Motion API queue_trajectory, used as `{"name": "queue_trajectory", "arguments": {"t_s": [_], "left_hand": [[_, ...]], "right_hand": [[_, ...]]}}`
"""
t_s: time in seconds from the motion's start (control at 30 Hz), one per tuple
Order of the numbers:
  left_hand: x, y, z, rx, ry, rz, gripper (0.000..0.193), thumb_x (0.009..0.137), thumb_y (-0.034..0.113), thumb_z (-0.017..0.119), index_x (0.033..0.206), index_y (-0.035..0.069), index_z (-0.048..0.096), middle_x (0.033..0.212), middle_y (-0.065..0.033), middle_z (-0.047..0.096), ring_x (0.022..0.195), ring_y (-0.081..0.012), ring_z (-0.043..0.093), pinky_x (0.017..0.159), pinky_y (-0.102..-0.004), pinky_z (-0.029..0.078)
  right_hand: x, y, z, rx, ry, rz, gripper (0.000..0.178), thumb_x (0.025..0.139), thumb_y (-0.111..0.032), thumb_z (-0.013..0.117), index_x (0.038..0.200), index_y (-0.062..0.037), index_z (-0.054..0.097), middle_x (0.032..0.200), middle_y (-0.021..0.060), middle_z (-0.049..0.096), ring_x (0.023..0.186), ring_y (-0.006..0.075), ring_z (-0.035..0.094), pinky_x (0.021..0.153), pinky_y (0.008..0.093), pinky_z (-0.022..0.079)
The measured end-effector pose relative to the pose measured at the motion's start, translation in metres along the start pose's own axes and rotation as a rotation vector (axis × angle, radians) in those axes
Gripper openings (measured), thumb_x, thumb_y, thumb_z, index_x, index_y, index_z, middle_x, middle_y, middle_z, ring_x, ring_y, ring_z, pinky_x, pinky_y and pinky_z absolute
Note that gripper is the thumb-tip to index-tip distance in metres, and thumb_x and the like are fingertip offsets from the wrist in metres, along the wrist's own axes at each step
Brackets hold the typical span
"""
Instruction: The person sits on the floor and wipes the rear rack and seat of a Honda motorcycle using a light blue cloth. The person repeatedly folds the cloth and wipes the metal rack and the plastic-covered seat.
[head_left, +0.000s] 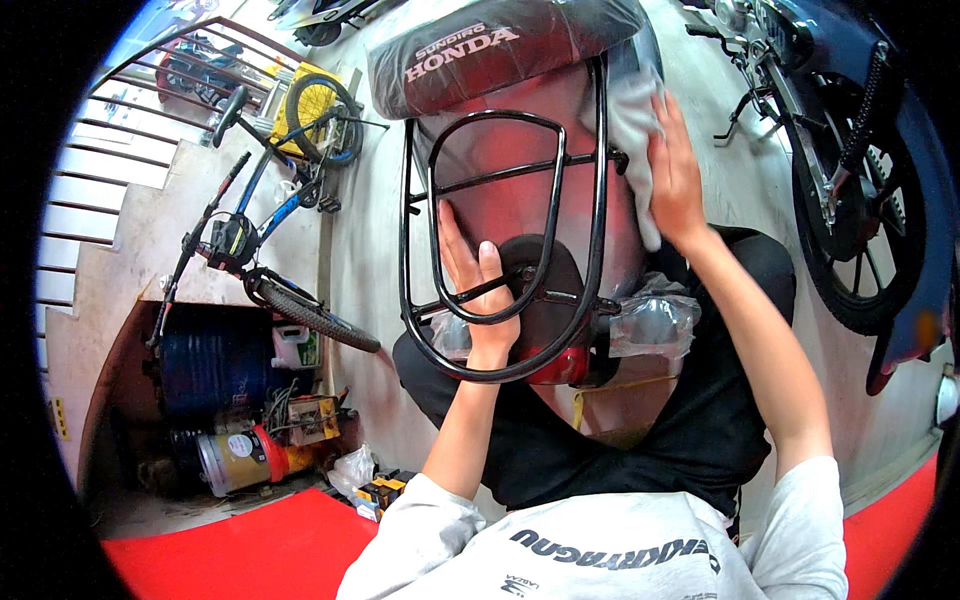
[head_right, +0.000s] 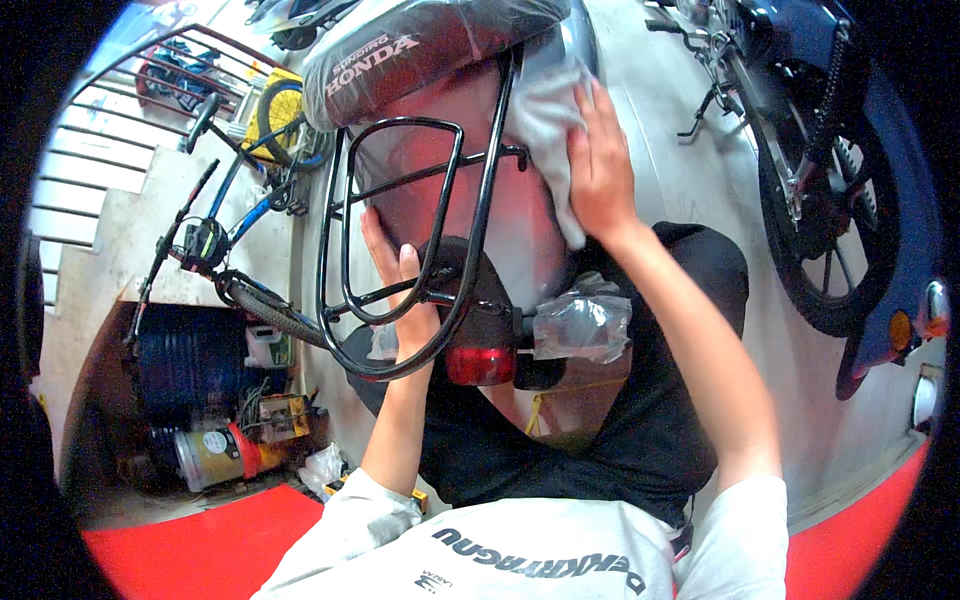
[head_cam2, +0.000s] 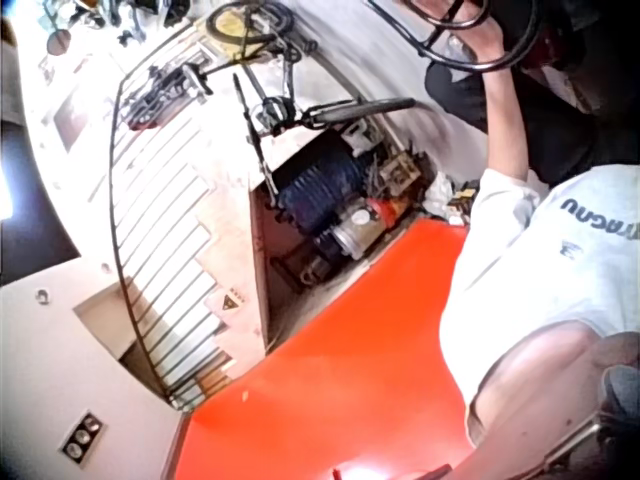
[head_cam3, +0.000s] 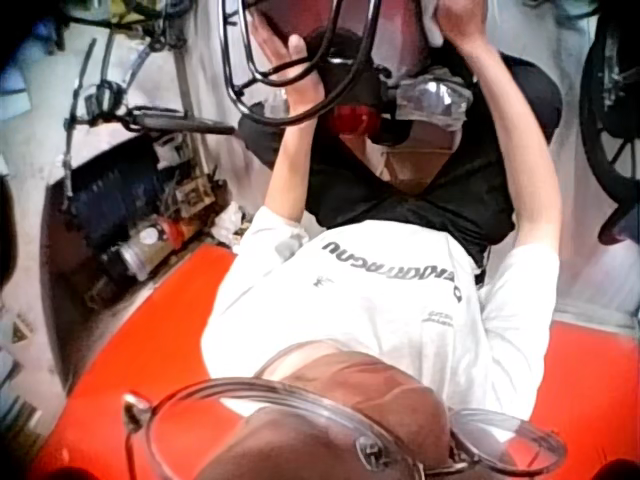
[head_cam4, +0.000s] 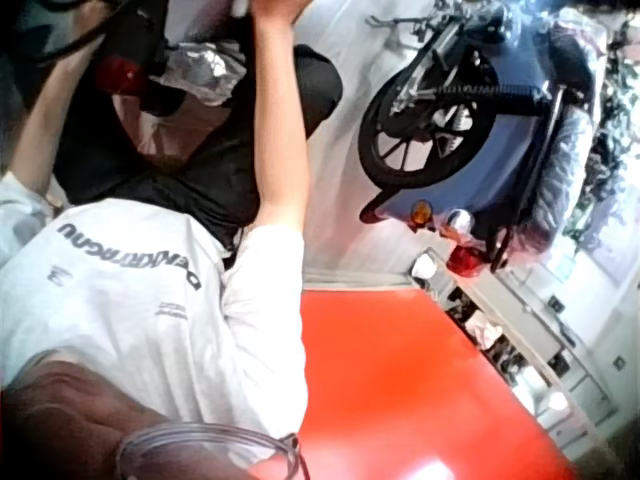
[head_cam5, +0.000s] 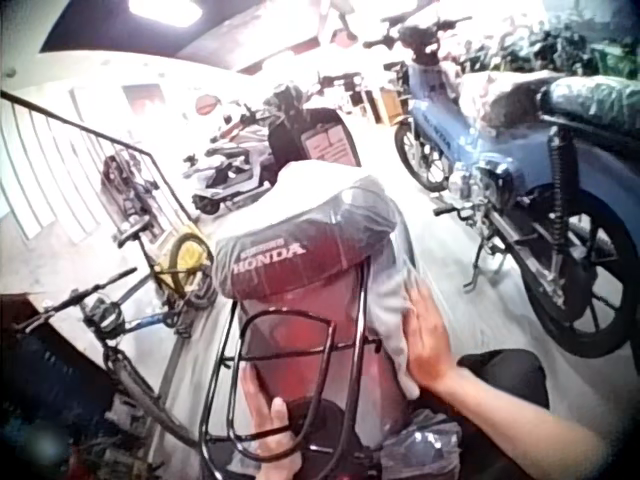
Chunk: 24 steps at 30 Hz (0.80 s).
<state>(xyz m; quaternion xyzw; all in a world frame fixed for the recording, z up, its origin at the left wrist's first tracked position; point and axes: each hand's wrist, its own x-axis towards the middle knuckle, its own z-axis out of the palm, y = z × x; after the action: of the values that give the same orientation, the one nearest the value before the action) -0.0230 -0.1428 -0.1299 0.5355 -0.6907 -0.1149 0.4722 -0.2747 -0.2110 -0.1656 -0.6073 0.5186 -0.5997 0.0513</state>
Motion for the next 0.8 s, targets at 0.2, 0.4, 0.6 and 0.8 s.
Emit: {"name": "queue_trajectory", "arguments": {"t_s": [0.2,0.4,0.6,0.8], "left_hand": [[0.001,0.002,0.000,-0.011,0.005,-0.018,0.063,0.101,0.029,0.039,0.153,-0.003,0.022,0.156,-0.0250,0.027,0.145,-0.0408,0.025,0.119,-0.0462,0.016],[0.000,-0.004,0.000,-0.079,-0.013,-0.053,0.067,0.099,0.029,0.040,0.155,-0.002,0.019,0.160,-0.0238,0.020,0.149,-0.0385,0.017,0.121,-0.0456,0.012],[0.001,0.000,0.004,-0.183,-0.053,-0.077,0.066,0.099,0.027,0.037,0.155,-0.002,0.017,0.161,-0.0229,0.016,0.151,-0.0375,0.013,0.122,-0.0447,0.009],[0.002,-0.002,0.005,-0.149,-0.062,-0.055,0.066,0.101,0.030,0.034,0.154,-0.004,0.016,0.161,-0.0237,0.014,0.151,-0.0373,0.010,0.122,-0.0441,0.007]], "right_hand": [[-0.023,-0.020,-0.022,0.089,-0.103,0.187,0.060,0.096,-0.023,0.045,0.147,0.0065,0.033,0.150,0.0310,0.036,0.141,0.0454,0.033,0.116,0.0442,0.027],[0.068,0.020,0.023,-0.011,-0.009,0.285,0.065,0.101,-0.042,0.043,0.149,0.0000,0.036,0.153,0.0291,0.032,0.142,0.0423,0.033,0.117,0.0414,0.025],[0.125,0.102,0.028,0.199,0.022,0.197,0.057,0.102,-0.039,0.043,0.146,-0.0012,0.042,0.149,0.0242,0.041,0.139,0.0354,0.040,0.114,0.0371,0.032],[0.061,0.116,0.031,0.647,0.016,0.735,0.064,0.102,-0.058,0.035,0.135,-0.0066,0.055,0.112,0.0079,0.066,0.094,0.0162,0.063,0.084,0.0314,0.052]]}}
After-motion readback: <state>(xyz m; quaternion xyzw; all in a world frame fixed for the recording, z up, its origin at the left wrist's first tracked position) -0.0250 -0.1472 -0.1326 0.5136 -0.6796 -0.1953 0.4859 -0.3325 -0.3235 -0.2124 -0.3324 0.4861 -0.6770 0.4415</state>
